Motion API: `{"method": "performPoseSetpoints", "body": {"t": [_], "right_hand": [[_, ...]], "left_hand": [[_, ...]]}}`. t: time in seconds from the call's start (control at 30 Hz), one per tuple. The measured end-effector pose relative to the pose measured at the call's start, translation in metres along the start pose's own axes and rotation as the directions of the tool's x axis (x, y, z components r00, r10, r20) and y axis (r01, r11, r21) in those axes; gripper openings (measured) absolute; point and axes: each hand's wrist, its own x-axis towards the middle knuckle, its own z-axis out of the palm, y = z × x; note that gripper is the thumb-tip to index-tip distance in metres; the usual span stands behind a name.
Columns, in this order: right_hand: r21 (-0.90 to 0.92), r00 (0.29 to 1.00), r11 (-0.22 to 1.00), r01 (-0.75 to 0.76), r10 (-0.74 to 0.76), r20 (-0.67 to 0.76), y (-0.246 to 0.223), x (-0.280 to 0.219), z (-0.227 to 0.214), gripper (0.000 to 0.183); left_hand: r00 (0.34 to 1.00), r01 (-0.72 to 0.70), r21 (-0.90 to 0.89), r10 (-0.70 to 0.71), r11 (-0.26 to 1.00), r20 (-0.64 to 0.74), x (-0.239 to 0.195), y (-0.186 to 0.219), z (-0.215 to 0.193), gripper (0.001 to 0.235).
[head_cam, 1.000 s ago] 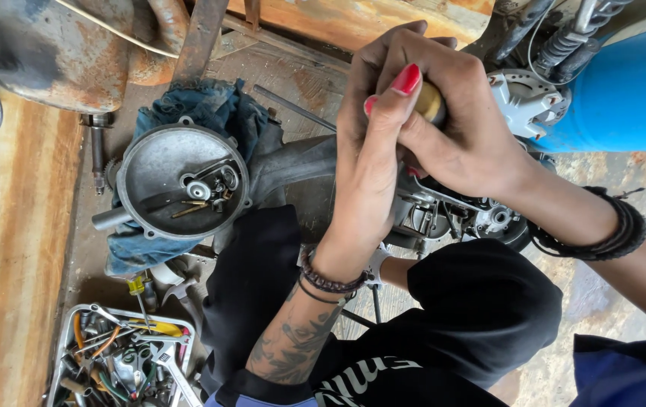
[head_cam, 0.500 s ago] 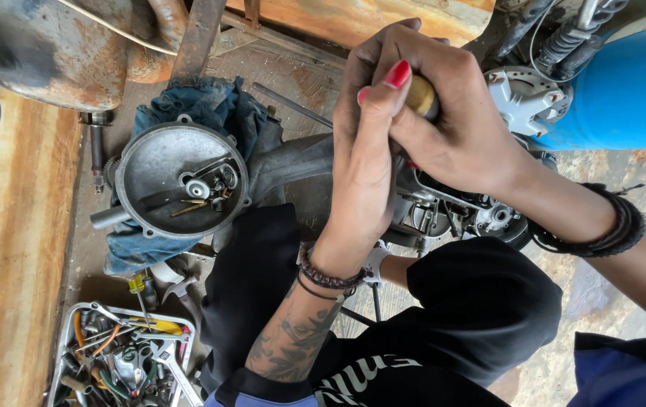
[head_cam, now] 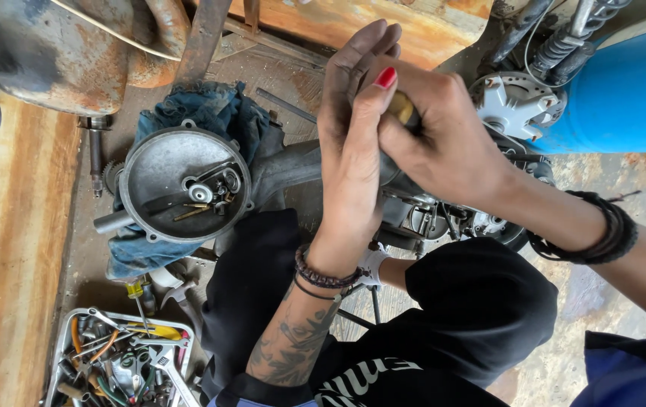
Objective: Repairing a motorcycle engine by loosening bolts with a wrench and adjusting components with a screwdriver
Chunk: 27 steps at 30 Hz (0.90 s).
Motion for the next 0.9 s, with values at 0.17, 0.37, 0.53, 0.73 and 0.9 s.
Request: {"method": "performPoseSetpoints", "body": {"t": [0.17, 0.37, 0.53, 0.73, 0.9], "right_hand": [[0.060, 0.998, 0.997, -0.038, 0.035, 0.060, 0.012, 0.013, 0.011, 0.021], [0.089, 0.989, 0.991, -0.102, 0.092, 0.115, 0.012, 0.015, 0.016, 0.025], [0.079, 0.987, 0.993, -0.083, 0.071, 0.145, 0.003, 0.017, 0.015, 0.026], [0.085, 0.974, 0.988, -0.130, 0.111, 0.199, -0.003, 0.017, 0.011, 0.027], [0.191, 0.946, 0.981, -0.043, -0.022, 0.323, -0.021, 0.025, -0.025, 0.014]], "left_hand": [[0.999, -0.024, -0.056, 0.022, 0.998, -0.037, 0.006, -0.005, -0.007, 0.041], [0.925, 0.252, 0.050, -0.226, 0.966, -0.306, 0.005, 0.012, -0.001, 0.049], [0.697, 0.554, 0.075, -0.413, 0.829, -0.586, 0.001, 0.023, 0.006, 0.053], [0.856, 0.224, -0.159, -0.272, 0.962, -0.440, -0.006, -0.005, -0.005, 0.025], [0.907, 0.289, -0.147, -0.319, 0.946, -0.276, -0.005, -0.001, 0.008, 0.075]]}}
